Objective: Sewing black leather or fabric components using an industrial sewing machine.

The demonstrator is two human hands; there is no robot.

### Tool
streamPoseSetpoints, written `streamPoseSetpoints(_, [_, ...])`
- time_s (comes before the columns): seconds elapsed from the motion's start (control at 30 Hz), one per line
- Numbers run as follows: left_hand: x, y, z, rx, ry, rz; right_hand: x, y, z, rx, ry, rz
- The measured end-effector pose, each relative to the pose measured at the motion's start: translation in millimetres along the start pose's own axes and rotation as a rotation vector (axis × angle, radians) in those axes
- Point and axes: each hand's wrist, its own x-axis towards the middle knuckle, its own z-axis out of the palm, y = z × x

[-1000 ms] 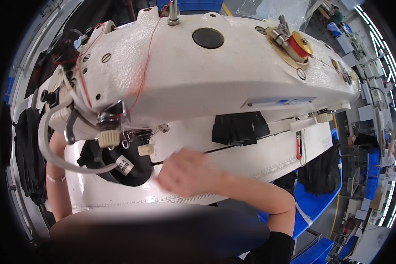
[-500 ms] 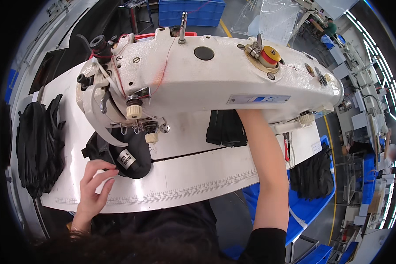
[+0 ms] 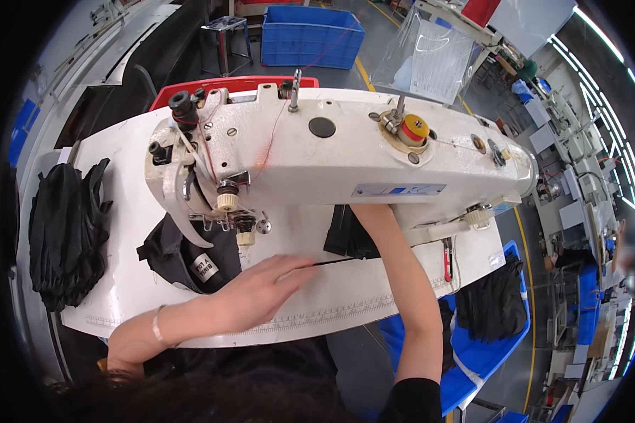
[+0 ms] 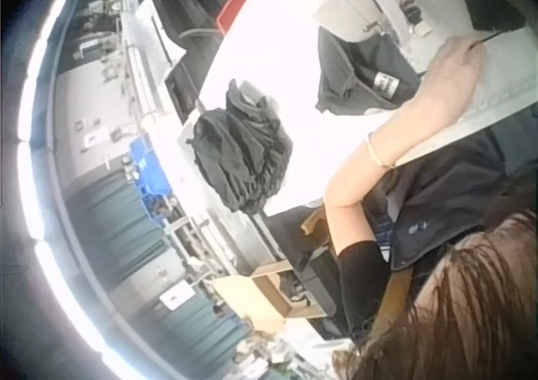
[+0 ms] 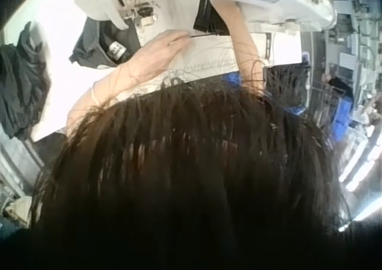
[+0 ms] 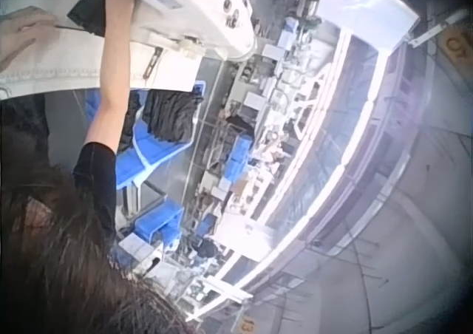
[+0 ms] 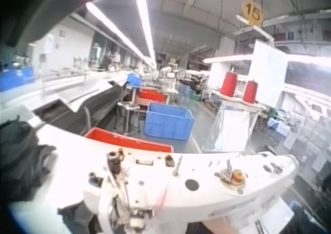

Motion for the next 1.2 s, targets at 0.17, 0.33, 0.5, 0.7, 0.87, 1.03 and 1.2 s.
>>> streamPoseSetpoints(0.17, [105.3, -58.7, 56.7, 0.096, 0.18, -0.265, -23.0, 12.4, -0.5, 0.033, 0.021, -0.026])
streamPoseSetpoints(0.33, [127.6, -106.3, 68.2, 0.087, 0.398, -0.203, -31.2, 6.3, 9.1, 0.073, 0.112, -0.032])
streamPoseSetpoints(0.5, [127.6, -117.7, 84.0, 0.238, 0.506, -0.154, -6.2, -4.0, 8.8, 0.115, 0.129, -0.018])
streamPoseSetpoints(0.7, [137.2, -102.9, 76.4, 0.286, 0.452, -0.173, -10.7, -6.1, -10.0, -0.024, 0.123, -0.072])
streamPoseSetpoints(0.87, [142.9, -98.8, 74.8, 0.234, 0.419, -0.185, -17.7, -19.7, -44.2, -0.25, -0.213, -0.005])
streamPoseSetpoints(1.03, [141.2, -87.3, 67.2, 0.149, 0.415, -0.189, -88.4, -29.4, -215.9, 0.012, -0.199, 0.107])
streamPoseSetpoints(1.2, [137.8, -85.8, 66.2, 0.051, 0.374, -0.232, -161.6, 92.4, -148.5, 0.814, -0.729, -0.056])
